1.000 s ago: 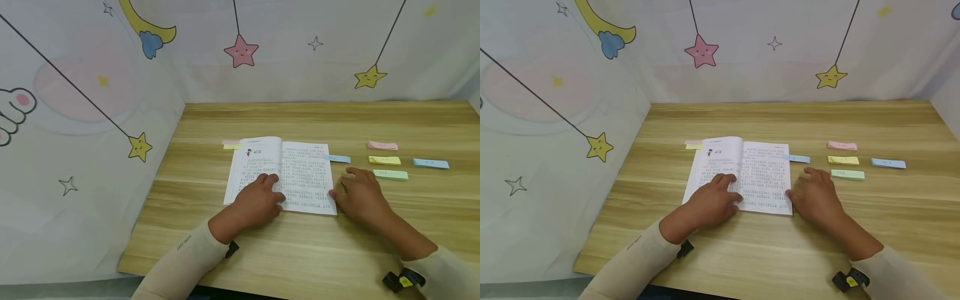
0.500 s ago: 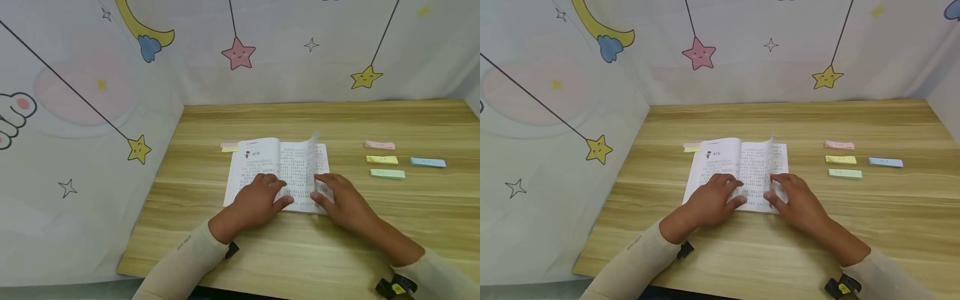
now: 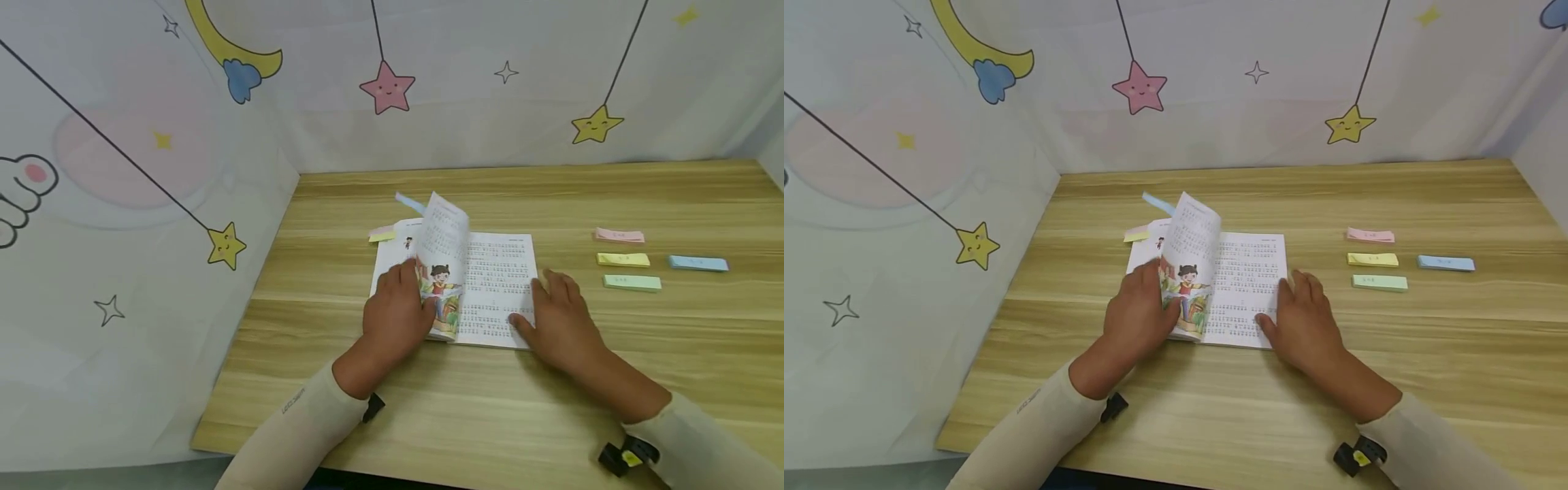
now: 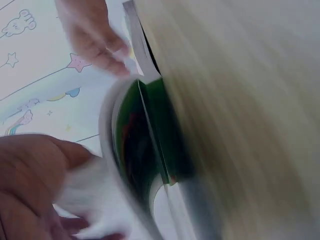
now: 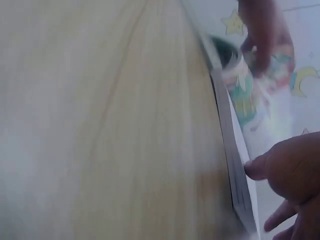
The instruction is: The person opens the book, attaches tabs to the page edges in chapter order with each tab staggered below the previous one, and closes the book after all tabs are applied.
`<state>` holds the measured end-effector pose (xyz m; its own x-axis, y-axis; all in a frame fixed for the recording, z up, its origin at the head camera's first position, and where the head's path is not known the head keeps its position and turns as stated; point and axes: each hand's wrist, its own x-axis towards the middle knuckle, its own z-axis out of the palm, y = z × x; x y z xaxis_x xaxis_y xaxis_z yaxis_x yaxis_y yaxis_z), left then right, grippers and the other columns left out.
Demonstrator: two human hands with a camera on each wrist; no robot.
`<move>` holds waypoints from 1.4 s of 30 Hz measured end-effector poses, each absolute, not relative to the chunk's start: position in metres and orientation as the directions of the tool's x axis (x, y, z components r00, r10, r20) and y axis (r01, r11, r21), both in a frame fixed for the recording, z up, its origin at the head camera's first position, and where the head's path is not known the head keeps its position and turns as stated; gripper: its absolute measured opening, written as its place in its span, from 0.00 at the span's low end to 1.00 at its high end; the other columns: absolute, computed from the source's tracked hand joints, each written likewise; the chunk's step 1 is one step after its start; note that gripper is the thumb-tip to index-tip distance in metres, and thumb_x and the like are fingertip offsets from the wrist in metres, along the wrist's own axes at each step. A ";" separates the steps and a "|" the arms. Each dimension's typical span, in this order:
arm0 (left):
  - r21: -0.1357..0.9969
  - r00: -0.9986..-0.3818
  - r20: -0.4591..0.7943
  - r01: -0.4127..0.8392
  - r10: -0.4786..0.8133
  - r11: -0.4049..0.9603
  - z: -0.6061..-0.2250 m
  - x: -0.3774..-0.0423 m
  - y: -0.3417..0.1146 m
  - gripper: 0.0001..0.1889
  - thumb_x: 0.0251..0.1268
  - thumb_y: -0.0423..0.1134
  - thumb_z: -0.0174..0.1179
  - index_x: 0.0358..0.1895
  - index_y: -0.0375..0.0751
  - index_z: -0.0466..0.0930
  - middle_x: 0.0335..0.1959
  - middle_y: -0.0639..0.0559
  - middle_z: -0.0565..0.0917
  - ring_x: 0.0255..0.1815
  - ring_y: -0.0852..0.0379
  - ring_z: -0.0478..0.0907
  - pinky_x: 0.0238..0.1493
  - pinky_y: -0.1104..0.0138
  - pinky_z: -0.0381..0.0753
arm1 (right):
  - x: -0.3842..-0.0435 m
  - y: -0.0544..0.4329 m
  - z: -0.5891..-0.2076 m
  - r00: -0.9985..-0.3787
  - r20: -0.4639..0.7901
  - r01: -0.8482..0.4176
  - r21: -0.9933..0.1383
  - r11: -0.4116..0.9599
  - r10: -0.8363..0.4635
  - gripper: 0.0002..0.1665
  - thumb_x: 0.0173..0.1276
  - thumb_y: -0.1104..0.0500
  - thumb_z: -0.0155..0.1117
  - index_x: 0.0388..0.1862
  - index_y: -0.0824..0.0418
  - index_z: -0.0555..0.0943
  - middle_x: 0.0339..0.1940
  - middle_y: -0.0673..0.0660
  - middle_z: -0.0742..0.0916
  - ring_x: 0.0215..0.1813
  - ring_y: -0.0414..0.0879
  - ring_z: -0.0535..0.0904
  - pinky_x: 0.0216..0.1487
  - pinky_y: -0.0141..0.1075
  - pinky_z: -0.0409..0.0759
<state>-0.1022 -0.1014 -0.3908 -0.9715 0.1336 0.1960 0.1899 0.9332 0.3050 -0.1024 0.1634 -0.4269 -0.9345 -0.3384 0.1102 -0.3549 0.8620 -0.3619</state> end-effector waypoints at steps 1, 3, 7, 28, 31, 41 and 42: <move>0.231 -0.965 0.222 0.191 0.140 0.954 -0.391 -0.102 -0.103 0.37 0.60 0.42 0.71 0.72 0.36 0.68 0.62 0.35 0.74 0.64 0.37 0.73 0.52 0.48 0.80 | -0.104 0.167 -0.427 -0.952 0.091 -0.305 -0.335 0.891 -0.292 0.43 0.68 0.48 0.72 0.62 0.84 0.72 0.70 0.82 0.66 0.73 0.76 0.56 0.69 0.67 0.58; 0.110 -0.949 0.252 0.225 0.192 0.968 -0.393 -0.103 -0.105 0.47 0.57 0.39 0.73 0.80 0.46 0.58 0.74 0.32 0.62 0.76 0.32 0.57 0.67 0.41 0.67 | -0.106 0.172 -0.428 -0.966 0.060 -0.258 -0.295 0.920 -0.251 0.46 0.67 0.45 0.72 0.59 0.87 0.72 0.70 0.84 0.64 0.73 0.78 0.54 0.67 0.69 0.58; -0.035 -0.875 0.211 0.440 0.437 0.897 -0.394 -0.102 -0.104 0.31 0.64 0.35 0.70 0.71 0.55 0.76 0.77 0.40 0.62 0.80 0.35 0.51 0.75 0.43 0.54 | -0.107 0.172 -0.429 -0.962 0.071 -0.273 -0.278 0.921 -0.264 0.44 0.66 0.44 0.72 0.53 0.87 0.75 0.69 0.83 0.66 0.72 0.77 0.57 0.65 0.69 0.62; 0.483 -0.978 0.016 0.191 0.210 0.854 -0.394 -0.106 -0.100 0.49 0.68 0.41 0.67 0.84 0.43 0.43 0.60 0.35 0.79 0.49 0.43 0.84 0.34 0.55 0.82 | -0.097 0.145 -0.425 -0.857 0.252 -0.513 -0.497 0.700 -0.449 0.30 0.70 0.56 0.70 0.65 0.71 0.77 0.71 0.67 0.74 0.74 0.64 0.64 0.72 0.55 0.63; 0.427 -0.965 0.033 0.248 0.259 0.869 -0.396 -0.105 -0.101 0.35 0.66 0.33 0.65 0.77 0.50 0.67 0.74 0.34 0.64 0.63 0.36 0.75 0.41 0.53 0.83 | -0.104 0.157 -0.428 -0.956 0.141 -0.293 -0.387 0.874 -0.258 0.39 0.67 0.51 0.71 0.60 0.84 0.74 0.71 0.80 0.66 0.74 0.76 0.56 0.68 0.68 0.58; 0.450 -0.945 0.011 0.297 0.328 0.842 -0.399 -0.104 -0.100 0.21 0.80 0.56 0.50 0.60 0.50 0.85 0.69 0.40 0.74 0.72 0.42 0.69 0.58 0.49 0.78 | -0.101 0.156 -0.423 -0.958 0.177 -0.270 -0.276 0.923 -0.227 0.41 0.63 0.51 0.74 0.55 0.88 0.74 0.69 0.84 0.68 0.73 0.77 0.57 0.65 0.70 0.61; 0.461 -0.946 0.005 0.290 0.324 0.838 -0.398 -0.104 -0.100 0.24 0.81 0.59 0.47 0.60 0.51 0.85 0.69 0.40 0.74 0.72 0.42 0.69 0.59 0.49 0.78 | -0.100 0.153 -0.421 -0.951 0.200 -0.284 -0.276 0.918 -0.234 0.41 0.64 0.53 0.74 0.56 0.89 0.73 0.68 0.84 0.68 0.72 0.77 0.58 0.64 0.70 0.62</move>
<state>-0.1037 -0.0999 -0.3979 -0.9459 0.3243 0.0053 0.2900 0.8385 0.4614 -0.0996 0.1533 -0.4211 -0.9514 -0.2344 0.1998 -0.2842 0.9181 -0.2761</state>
